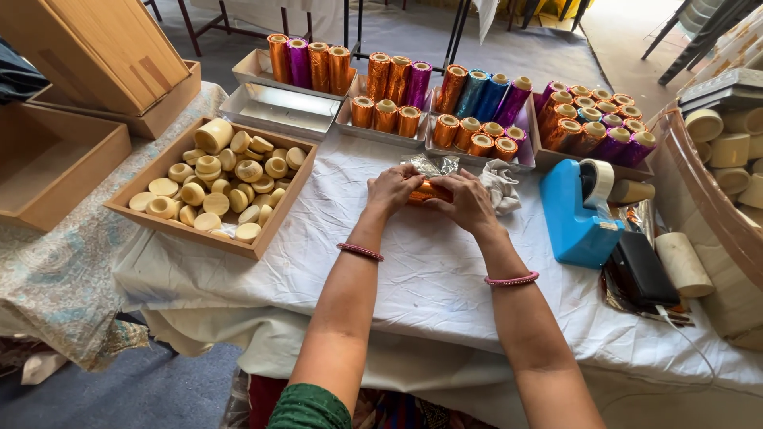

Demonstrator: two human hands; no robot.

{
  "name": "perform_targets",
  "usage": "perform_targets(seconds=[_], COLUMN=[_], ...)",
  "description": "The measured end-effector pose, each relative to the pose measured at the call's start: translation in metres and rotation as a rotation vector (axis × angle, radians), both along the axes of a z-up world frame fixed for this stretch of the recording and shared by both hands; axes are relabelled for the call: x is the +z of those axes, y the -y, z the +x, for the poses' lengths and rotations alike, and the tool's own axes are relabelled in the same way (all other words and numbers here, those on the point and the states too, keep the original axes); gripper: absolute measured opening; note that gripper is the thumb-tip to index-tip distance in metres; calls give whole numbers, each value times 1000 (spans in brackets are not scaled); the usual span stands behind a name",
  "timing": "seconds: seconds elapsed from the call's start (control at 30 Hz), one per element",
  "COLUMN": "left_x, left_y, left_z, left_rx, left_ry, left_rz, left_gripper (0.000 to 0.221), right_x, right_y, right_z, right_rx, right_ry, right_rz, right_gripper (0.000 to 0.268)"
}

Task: Wrapping small cylindrical wooden components in orange and silver decorative foil.

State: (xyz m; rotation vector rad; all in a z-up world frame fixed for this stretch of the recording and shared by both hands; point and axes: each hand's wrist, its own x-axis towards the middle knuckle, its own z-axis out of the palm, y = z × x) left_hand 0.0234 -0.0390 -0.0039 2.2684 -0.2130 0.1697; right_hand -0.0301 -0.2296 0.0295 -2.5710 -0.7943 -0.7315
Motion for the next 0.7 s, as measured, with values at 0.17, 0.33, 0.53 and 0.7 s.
perform_targets(seconds=[0.17, 0.33, 0.53, 0.7], left_x=[1, 12, 23, 36], left_y=[-7, -10, 0, 1], left_z=[-1, -20, -49, -60], left_rx=[-42, -89, -42, -129], left_ry=[-62, -134, 628, 425], left_rz=[9, 50, 250, 428], left_gripper=[35, 29, 26, 34], right_x=[4, 8, 18, 15], right_y=[1, 4, -5, -2], right_z=[1, -4, -13, -10], right_rx=[23, 106, 79, -22], right_ry=[-127, -269, -368, -430], right_rz=[43, 118, 185, 230], right_gripper=[48, 48, 49, 56])
